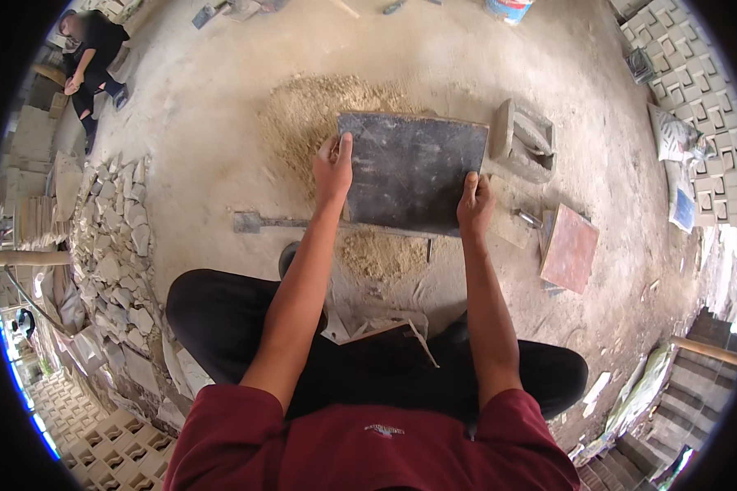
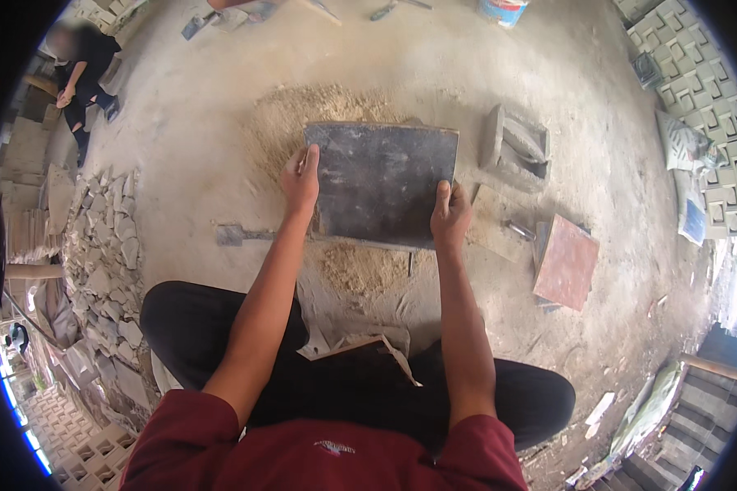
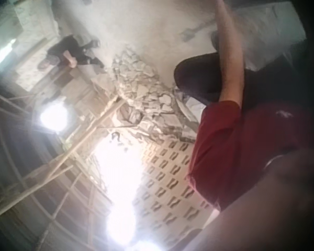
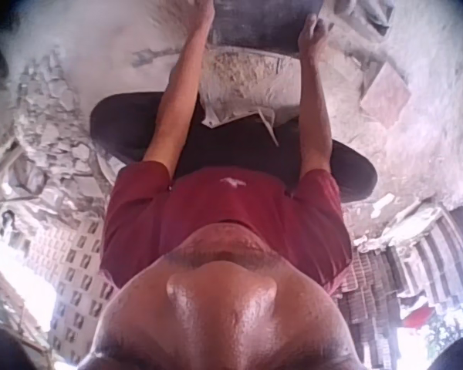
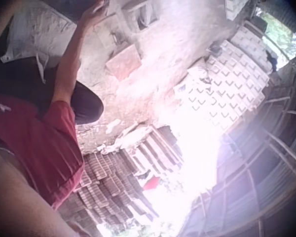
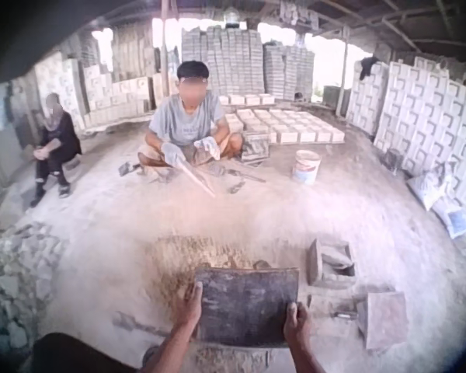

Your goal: The person shapes a stone block with a hand tool, slides a flat square plate over a mold, and fills the mold with sand before leveling it with a trowel and by hand.

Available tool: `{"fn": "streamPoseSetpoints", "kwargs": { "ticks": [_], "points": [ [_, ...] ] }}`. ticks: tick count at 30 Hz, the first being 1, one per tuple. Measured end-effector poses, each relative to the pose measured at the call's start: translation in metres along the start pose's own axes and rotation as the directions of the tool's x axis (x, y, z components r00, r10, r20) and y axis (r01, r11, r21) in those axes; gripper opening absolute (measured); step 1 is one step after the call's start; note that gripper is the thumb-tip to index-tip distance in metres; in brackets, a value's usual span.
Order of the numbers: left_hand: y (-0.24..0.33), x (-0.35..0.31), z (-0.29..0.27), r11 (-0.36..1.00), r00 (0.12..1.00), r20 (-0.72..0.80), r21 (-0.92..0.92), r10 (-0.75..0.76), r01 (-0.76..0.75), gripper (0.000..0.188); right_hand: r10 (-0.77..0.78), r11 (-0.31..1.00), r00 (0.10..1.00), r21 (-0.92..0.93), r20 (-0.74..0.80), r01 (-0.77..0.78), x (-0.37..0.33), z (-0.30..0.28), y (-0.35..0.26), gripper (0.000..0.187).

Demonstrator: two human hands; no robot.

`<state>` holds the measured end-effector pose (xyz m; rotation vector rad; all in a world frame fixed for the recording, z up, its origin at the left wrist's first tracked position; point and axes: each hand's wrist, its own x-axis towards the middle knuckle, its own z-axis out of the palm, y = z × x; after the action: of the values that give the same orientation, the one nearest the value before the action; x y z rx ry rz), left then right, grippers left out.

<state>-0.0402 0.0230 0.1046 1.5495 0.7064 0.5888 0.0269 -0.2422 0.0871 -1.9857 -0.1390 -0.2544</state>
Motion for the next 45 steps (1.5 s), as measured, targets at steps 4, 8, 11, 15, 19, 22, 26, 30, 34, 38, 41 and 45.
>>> {"fn": "streamPoseSetpoints", "kwargs": {
  "ticks": [4, 8, 11, 15, 19, 22, 26, 30, 34, 38, 41, 45],
  "points": [
    [-0.028, 0.01, -0.023, 0.998, 0.997, 0.074, 0.063, -0.019, 0.014, 0.039, 0.131, 0.991, 0.983, 0.013, 0.127, -0.133, -0.004, 0.011, -0.014, 0.056],
    [-0.049, -0.003, -0.048, 0.925, 0.895, 0.288, 0.273, -0.34, 0.263, 0.05, 0.246, 0.963, 0.912, -0.193, 0.329, -0.191, -0.011, 0.01, 0.007, 0.063],
    [-0.031, -0.03, -0.024, 0.873, 0.857, 0.259, 0.337, -0.446, 0.353, 0.059, 0.313, 0.901, 0.895, -0.397, 0.319, -0.173, -0.007, -0.005, 0.018, 0.069],
    [-0.04, -0.032, -0.049, 0.799, 0.79, 0.32, 0.507, -0.523, 0.323, 0.062, 0.369, 0.89, 0.846, -0.406, 0.384, -0.204, -0.025, -0.01, -0.02, 0.075],
    [-0.034, -0.044, -0.056, 0.679, 0.83, 0.298, 0.723, -0.471, 0.125, 0.065, 0.483, 0.848, 0.775, -0.438, 0.408, -0.298, -0.054, -0.023, -0.031, 0.075],
    [0.011, -0.073, -0.039, 0.673, 0.843, 0.299, 0.734, -0.447, 0.097, 0.066, 0.501, 0.81, 0.813, -0.493, 0.297, -0.319, -0.078, -0.036, -0.008, 0.072],
    [-0.052, -0.112, -0.077, 0.674, 0.947, 0.218, 0.739, -0.236, -0.002, 0.065, 0.41, 0.87, 0.839, -0.43, 0.358, -0.241, -0.113, -0.023, -0.008, 0.07],
    [-0.076, -0.12, -0.079, 0.656, 0.939, 0.163, 0.75, -0.303, 0.082, 0.064, 0.443, 0.853, 0.84, -0.437, 0.312, -0.287, -0.129, -0.024, -0.003, 0.068],
    [-0.066, -0.122, -0.071, 0.625, 0.915, 0.211, 0.779, -0.343, 0.054, 0.065, 0.505, 0.827, 0.805, -0.44, 0.312, -0.349, -0.137, -0.032, 0.001, 0.066],
    [-0.077, -0.122, -0.079, 0.648, 0.91, 0.281, 0.761, -0.305, -0.018, 0.066, 0.549, 0.795, 0.771, -0.486, 0.322, -0.364, -0.139, -0.031, 0.018, 0.065],
    [-0.047, -0.111, -0.074, 0.664, 0.828, 0.298, 0.739, -0.476, 0.116, 0.068, 0.701, 0.713, 0.558, -0.442, 0.445, -0.544, -0.118, -0.04, 0.007, 0.062],
    [-0.036, -0.103, -0.08, 0.674, 0.736, 0.346, 0.712, -0.582, 0.198, 0.07, 0.552, 0.816, 0.792, -0.364, 0.261, -0.449, -0.13, -0.029, 0.004, 0.059]
  ]
}}
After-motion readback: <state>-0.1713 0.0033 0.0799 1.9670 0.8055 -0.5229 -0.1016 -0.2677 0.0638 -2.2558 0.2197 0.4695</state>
